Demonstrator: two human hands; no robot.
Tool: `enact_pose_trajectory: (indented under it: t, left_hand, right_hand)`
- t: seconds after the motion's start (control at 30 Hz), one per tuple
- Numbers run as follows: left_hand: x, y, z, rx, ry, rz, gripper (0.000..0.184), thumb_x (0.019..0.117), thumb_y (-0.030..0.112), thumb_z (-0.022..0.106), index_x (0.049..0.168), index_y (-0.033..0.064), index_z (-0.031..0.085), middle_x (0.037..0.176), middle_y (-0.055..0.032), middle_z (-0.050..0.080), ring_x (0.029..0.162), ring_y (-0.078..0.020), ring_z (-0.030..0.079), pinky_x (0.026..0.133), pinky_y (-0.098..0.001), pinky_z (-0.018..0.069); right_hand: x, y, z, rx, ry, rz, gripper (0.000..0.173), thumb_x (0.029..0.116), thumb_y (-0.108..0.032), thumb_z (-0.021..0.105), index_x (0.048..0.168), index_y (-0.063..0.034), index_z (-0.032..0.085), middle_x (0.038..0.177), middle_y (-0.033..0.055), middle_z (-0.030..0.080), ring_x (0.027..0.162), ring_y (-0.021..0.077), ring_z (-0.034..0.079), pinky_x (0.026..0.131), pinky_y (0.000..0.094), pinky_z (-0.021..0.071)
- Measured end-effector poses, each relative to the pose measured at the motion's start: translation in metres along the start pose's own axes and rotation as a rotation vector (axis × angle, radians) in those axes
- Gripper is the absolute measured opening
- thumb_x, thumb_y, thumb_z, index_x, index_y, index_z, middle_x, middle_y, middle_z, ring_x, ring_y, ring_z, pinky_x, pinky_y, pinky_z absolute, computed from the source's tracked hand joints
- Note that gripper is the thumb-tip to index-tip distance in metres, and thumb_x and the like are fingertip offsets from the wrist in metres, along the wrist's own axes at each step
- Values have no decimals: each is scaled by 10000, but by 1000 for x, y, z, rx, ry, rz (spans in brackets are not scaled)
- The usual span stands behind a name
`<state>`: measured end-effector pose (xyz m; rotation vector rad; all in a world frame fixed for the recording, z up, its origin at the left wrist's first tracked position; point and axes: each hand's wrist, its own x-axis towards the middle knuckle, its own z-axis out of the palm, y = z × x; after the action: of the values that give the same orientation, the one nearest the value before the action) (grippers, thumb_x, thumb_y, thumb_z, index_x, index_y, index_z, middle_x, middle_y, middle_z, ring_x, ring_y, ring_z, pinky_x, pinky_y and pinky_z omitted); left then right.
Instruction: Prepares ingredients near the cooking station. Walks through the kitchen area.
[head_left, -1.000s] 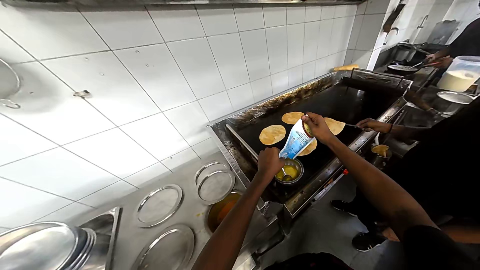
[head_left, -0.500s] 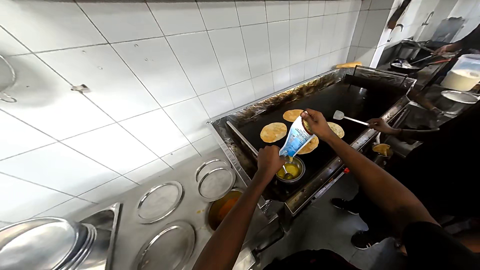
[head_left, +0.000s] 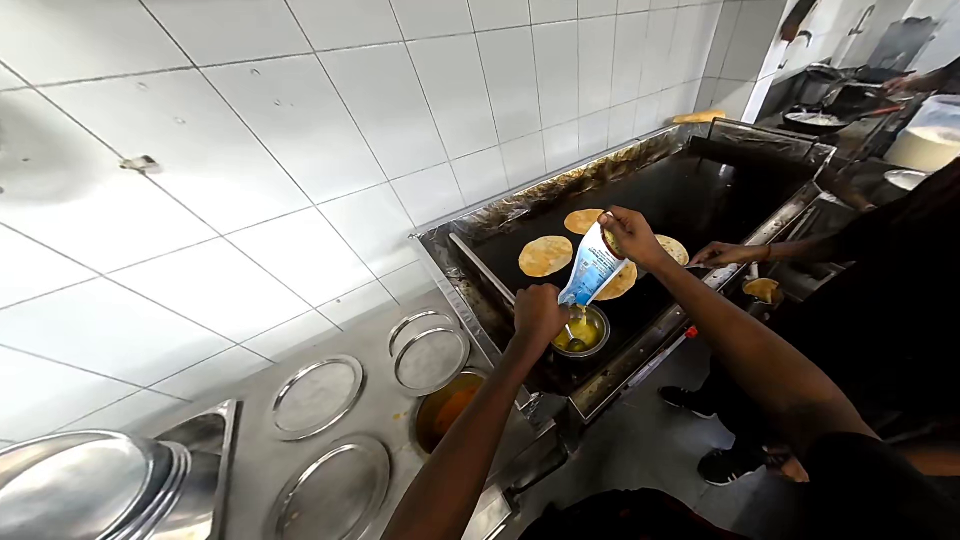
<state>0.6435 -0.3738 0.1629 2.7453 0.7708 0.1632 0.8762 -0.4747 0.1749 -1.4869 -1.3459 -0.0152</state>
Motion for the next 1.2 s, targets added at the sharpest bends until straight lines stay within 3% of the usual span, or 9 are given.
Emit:
enact_pose_trajectory:
  t: [0.23,1.2]
  left_hand:
    - [0,0,-1,-10,5,14,256,950,299,684,941,48,736,924,-167,726,950,-354,691,896,-571,505]
    - [3,1,0,-17,17,36,257,966,297,674,927,51,735,910,-154,724,944,-337,689,928,-551,490]
  right_hand:
    - [2,0,0,-38,5,6,310,1089,-249,491,980,-18,667,866,84,631,800,153,621,763,356,535]
    - [6,-3,-2,-87,19,-12,322,1083,-281,509,972,-15,653,842,86,604,757,150,595,723,341,514]
